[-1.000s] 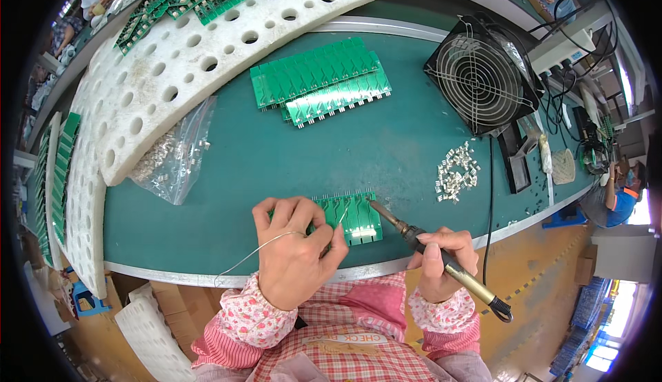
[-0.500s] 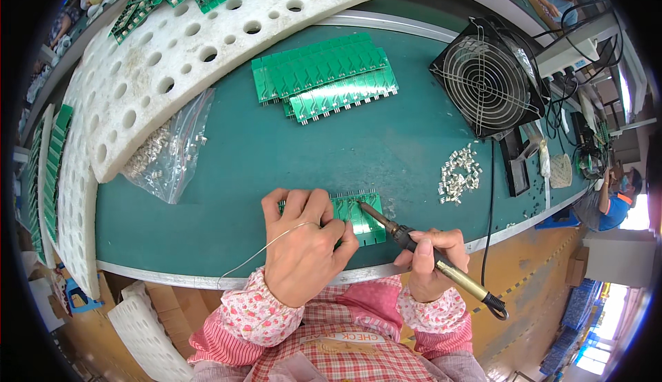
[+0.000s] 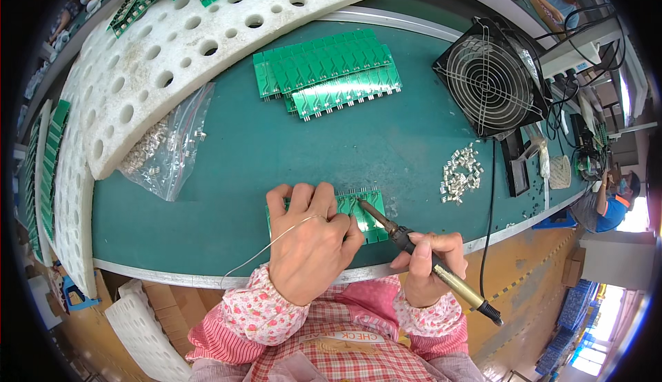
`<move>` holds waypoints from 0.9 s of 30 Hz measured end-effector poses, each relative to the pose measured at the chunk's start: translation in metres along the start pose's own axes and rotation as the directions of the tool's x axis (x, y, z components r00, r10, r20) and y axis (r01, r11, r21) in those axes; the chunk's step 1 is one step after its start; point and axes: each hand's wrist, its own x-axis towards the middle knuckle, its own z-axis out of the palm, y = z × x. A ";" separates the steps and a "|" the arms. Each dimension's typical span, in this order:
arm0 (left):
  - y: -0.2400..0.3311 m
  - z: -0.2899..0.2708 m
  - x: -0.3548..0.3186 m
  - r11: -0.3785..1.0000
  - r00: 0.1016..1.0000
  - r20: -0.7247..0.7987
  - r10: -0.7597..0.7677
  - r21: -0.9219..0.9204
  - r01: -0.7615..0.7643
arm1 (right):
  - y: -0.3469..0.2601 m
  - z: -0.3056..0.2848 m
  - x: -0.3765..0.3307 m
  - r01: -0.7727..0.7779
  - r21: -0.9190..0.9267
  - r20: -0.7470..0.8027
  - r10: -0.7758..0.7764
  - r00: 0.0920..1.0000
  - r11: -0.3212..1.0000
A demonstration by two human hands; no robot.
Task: The person solders connections on electronic circuit board strips using a soldering iron and soldering wire.
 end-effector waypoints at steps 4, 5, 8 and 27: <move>0.000 -0.001 0.000 1.000 1.000 -0.006 -0.007 -0.009 0.007 | 0.000 0.001 -0.001 0.022 -0.017 0.004 -0.022 1.000 1.000; -0.001 0.000 -0.001 1.000 1.000 -0.005 -0.008 -0.009 0.008 | -0.001 0.002 -0.002 0.023 -0.017 0.005 -0.023 1.000 1.000; -0.001 -0.003 -0.001 1.000 1.000 -0.003 -0.009 -0.004 0.009 | -0.003 0.004 -0.004 -0.002 -0.003 -0.017 0.002 1.000 1.000; -0.019 -0.032 -0.058 0.921 0.916 -0.173 -0.361 0.087 0.379 | 0.064 -0.134 0.083 0.026 -0.599 -0.468 -0.376 0.800 0.800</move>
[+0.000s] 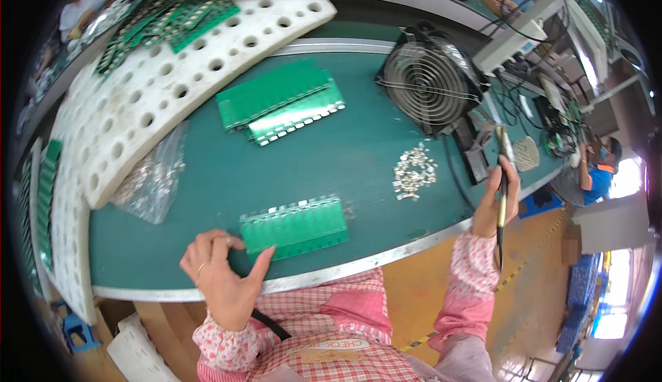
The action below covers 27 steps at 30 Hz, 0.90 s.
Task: The person solders connections on electronic circuit board strips using a soldering iron and soldering wire.
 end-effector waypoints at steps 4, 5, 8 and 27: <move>-0.003 0.002 -0.002 1.000 0.999 -0.047 -0.010 -0.006 0.010 | 0.009 0.002 0.007 0.235 -0.099 0.197 -0.213 0.957 0.967; -0.003 0.001 -0.002 1.000 0.999 -0.049 -0.004 -0.021 0.003 | 0.002 0.002 -0.005 0.146 -0.022 0.153 -0.141 0.978 0.989; -0.002 0.002 -0.002 0.999 0.998 -0.058 0.000 -0.032 -0.001 | -0.027 -0.005 -0.052 0.004 0.168 0.142 -0.029 0.989 0.986; -0.005 0.000 -0.002 0.997 0.999 -0.032 0.002 -0.078 -0.004 | -0.123 0.019 -0.118 0.102 0.409 0.486 -0.312 0.816 0.907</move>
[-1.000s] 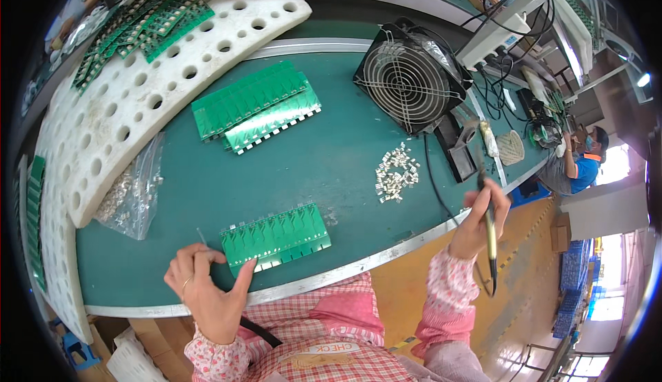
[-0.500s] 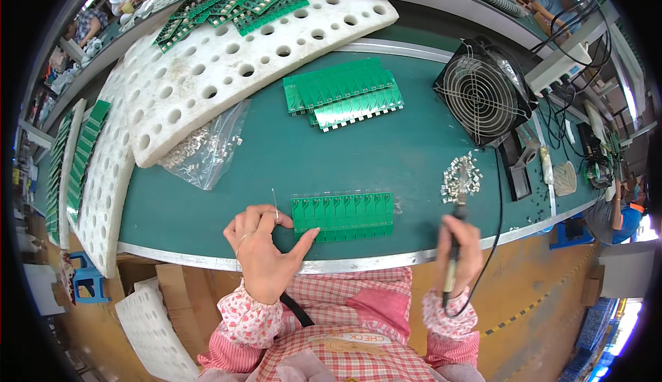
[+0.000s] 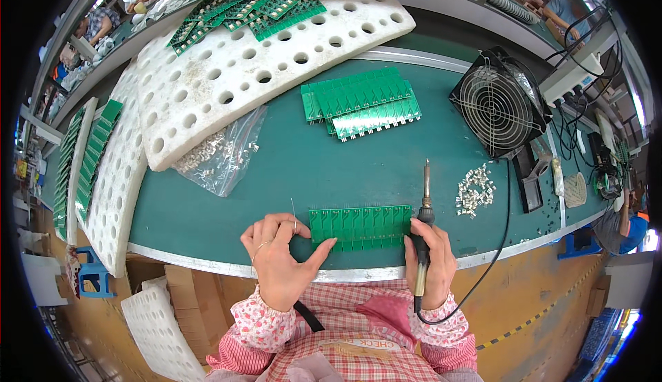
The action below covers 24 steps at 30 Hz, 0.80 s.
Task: The person solders connections on electronic circuit board strips using a soldering iron and soldering wire.
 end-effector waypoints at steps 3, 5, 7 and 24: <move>-0.001 0.001 0.000 1.000 1.000 -0.008 0.005 -0.018 -0.005 | 0.000 0.000 0.000 0.004 0.004 -0.006 -0.004 1.000 1.000; -0.001 0.002 0.000 1.000 1.000 -0.016 0.007 -0.025 -0.007 | 0.001 0.001 0.000 0.006 0.010 -0.010 -0.006 1.000 1.000; 0.000 0.003 0.000 0.999 1.000 -0.031 0.004 -0.042 -0.005 | 0.001 0.001 0.000 0.000 0.006 -0.026 0.000 1.000 1.000; -0.002 -0.006 0.002 0.504 0.904 0.381 -0.196 -0.752 0.426 | -0.002 -0.002 0.001 -0.013 0.037 -0.053 0.015 0.998 0.999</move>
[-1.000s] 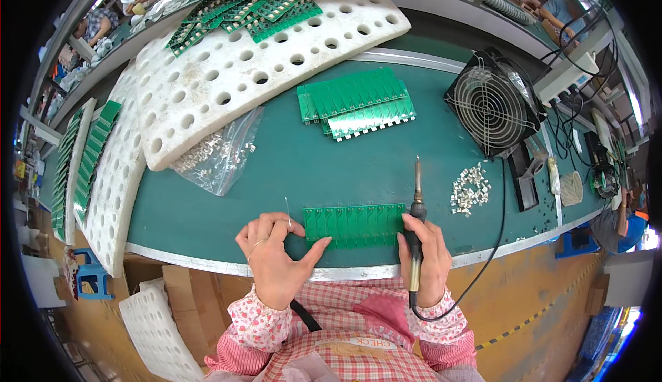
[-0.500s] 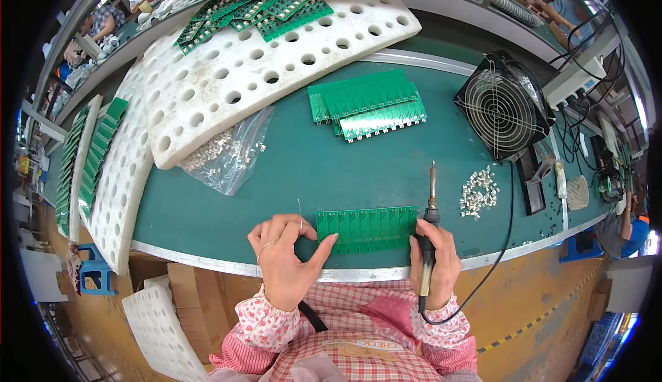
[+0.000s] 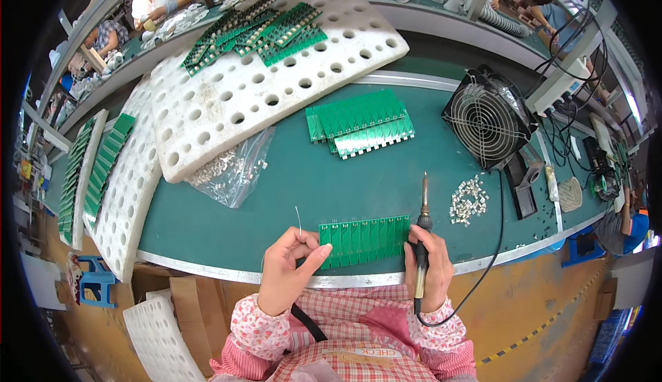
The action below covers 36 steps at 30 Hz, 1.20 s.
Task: The person solders connections on electronic circuit board strips using a soldering iron and soldering wire.
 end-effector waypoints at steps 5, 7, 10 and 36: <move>0.000 -0.009 0.007 0.954 0.984 0.151 -0.090 -0.269 0.129 | 0.001 -0.002 -0.002 -0.012 0.071 -0.044 0.015 0.999 0.997; 0.007 -0.010 0.008 0.957 0.990 0.115 -0.078 -0.271 0.107 | 0.000 -0.001 -0.003 -0.004 0.094 -0.068 0.010 0.998 0.996; 0.008 -0.021 0.015 0.944 0.995 0.070 -0.067 -0.318 0.086 | 0.003 -0.003 -0.006 0.009 0.095 -0.094 0.000 0.996 0.995; 0.047 -0.067 0.058 0.928 0.972 -0.182 0.151 -0.312 -0.203 | 0.007 -0.002 -0.010 0.061 0.028 -0.112 -0.057 0.992 0.998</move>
